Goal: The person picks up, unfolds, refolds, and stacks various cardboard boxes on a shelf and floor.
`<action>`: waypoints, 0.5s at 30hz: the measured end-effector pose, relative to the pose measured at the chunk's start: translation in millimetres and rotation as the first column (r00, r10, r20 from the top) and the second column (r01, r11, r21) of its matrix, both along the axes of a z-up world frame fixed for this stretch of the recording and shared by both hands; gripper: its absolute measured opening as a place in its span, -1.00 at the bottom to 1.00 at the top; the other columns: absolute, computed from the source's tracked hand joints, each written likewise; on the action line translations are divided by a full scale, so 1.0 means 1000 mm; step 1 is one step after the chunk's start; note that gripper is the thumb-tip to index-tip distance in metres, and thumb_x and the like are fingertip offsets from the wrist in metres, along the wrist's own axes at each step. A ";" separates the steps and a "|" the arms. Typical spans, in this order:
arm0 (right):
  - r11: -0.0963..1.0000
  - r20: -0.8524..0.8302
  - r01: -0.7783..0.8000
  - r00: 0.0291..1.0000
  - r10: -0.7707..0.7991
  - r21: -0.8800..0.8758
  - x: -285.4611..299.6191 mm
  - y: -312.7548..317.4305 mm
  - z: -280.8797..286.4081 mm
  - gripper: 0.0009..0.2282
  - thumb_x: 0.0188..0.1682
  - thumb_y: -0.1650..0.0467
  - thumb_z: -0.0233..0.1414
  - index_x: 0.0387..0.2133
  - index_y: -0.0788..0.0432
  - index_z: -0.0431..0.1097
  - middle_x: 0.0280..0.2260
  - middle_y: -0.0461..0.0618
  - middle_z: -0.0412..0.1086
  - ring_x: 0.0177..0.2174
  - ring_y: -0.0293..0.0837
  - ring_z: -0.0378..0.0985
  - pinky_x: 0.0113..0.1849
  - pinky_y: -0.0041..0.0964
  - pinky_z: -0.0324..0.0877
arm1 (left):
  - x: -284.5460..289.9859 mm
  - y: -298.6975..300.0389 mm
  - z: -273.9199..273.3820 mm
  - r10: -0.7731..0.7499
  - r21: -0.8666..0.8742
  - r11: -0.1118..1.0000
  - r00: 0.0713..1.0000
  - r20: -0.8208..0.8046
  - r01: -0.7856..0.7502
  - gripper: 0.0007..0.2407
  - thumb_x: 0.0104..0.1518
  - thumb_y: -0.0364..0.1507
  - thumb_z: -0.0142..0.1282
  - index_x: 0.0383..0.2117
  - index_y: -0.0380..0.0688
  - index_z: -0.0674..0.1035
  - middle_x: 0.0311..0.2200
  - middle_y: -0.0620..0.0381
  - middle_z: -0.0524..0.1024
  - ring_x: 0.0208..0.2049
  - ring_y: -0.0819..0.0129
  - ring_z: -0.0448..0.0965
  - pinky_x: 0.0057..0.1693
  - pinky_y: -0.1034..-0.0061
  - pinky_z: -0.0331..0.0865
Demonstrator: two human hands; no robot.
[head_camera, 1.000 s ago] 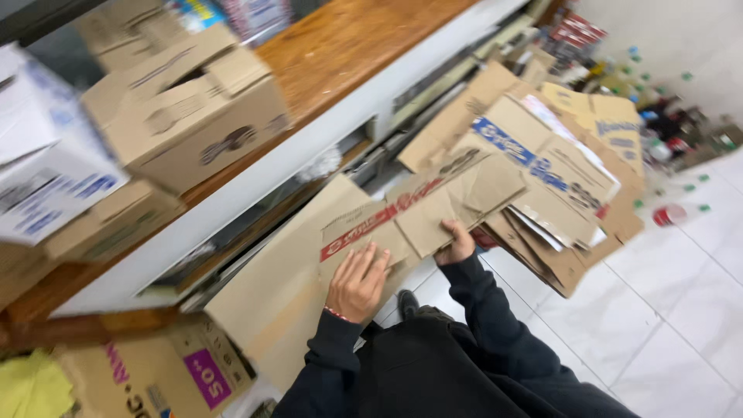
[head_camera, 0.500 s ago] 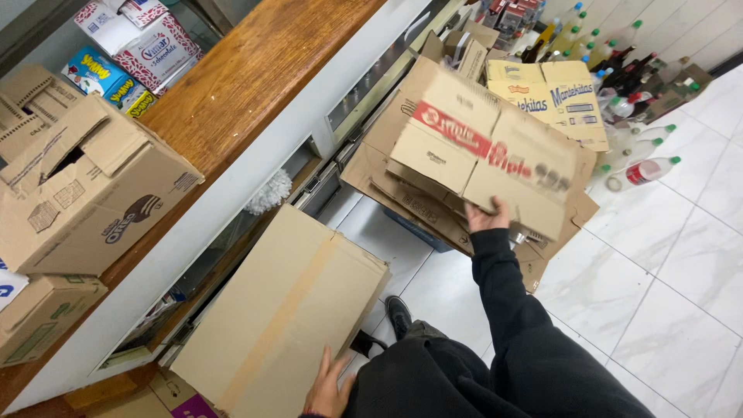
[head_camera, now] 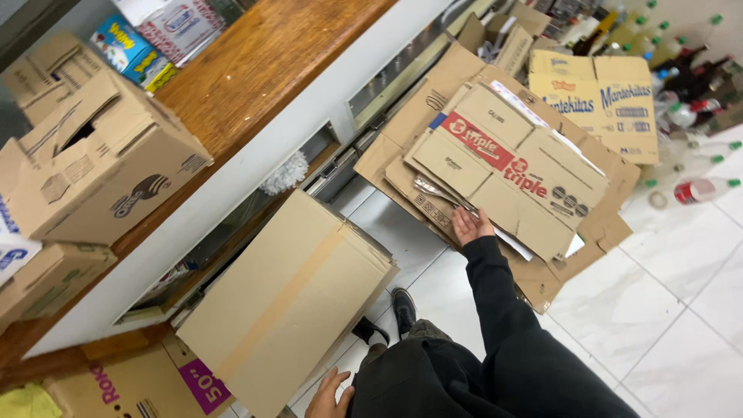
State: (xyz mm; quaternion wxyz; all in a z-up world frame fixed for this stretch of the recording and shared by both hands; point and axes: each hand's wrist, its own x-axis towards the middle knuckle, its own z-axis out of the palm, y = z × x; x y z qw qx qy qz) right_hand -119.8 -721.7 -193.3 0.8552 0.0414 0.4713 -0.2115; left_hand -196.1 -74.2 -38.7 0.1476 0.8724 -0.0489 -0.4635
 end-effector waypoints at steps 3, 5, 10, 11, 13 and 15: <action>0.984 -0.123 -0.140 0.984 0.126 -0.113 0.002 0.010 -0.001 -0.52 0.31 0.05 0.34 0.25 0.13 0.58 0.41 0.13 0.71 0.38 0.20 0.78 0.35 0.10 0.73 | -0.007 -0.006 -0.001 0.051 -0.099 0.994 0.999 -0.017 -0.053 -0.54 0.55 0.08 0.18 0.57 0.67 0.69 0.75 0.43 0.48 0.73 0.43 0.52 0.66 0.30 0.48; 0.958 -0.130 -0.245 0.965 0.227 -0.149 0.011 0.023 -0.006 -0.70 0.31 0.15 0.33 0.12 0.06 0.62 0.29 0.21 0.75 0.28 0.20 0.82 0.25 0.09 0.75 | -0.008 -0.012 -0.001 0.007 -0.097 0.995 1.000 -0.020 -0.009 -0.56 0.55 0.04 0.20 0.54 0.61 0.69 0.58 0.53 0.66 0.57 0.38 0.71 0.56 0.28 0.56; 0.853 -0.121 -0.513 0.856 0.502 -0.093 0.020 0.072 -0.038 -0.41 0.20 0.06 0.34 0.46 -0.04 0.52 0.58 -0.03 0.55 0.48 0.03 0.64 0.36 -0.07 0.62 | -0.005 -0.031 0.012 0.058 -0.061 0.996 0.994 -0.091 -0.064 -0.53 0.60 0.09 0.11 0.58 0.51 0.65 0.64 0.43 0.57 0.59 0.32 0.62 0.60 0.32 0.50; 0.823 -0.123 -0.564 0.824 0.553 -0.076 0.026 0.089 -0.040 -0.35 0.20 0.05 0.31 0.56 -0.08 0.47 0.69 -0.02 0.45 0.57 0.01 0.55 0.42 -0.08 0.56 | -0.003 -0.033 0.020 0.073 -0.048 0.996 0.987 -0.144 -0.081 -0.52 0.62 0.13 0.07 0.58 0.47 0.64 0.61 0.38 0.57 0.56 0.26 0.63 0.58 0.29 0.49; 0.753 -0.080 -0.654 0.757 0.649 -0.073 0.023 0.117 -0.043 -0.40 0.20 0.06 0.31 0.49 -0.08 0.52 0.66 0.00 0.48 0.56 0.01 0.56 0.41 -0.07 0.55 | -0.005 -0.034 0.026 0.216 -0.114 0.970 0.976 -0.012 -0.216 -0.56 0.58 0.13 0.11 0.49 0.51 0.71 0.54 0.45 0.67 0.52 0.32 0.69 0.53 0.33 0.52; 0.664 -0.039 -0.744 0.667 0.744 -0.074 0.028 0.151 -0.045 -0.46 0.19 0.07 0.30 0.42 -0.07 0.56 0.63 0.03 0.51 0.54 0.00 0.57 0.40 -0.05 0.55 | 0.001 -0.031 0.041 0.369 -0.184 0.921 0.922 0.119 -0.344 -0.59 0.55 0.13 0.16 0.39 0.54 0.79 0.46 0.53 0.78 0.48 0.39 0.75 0.48 0.36 0.56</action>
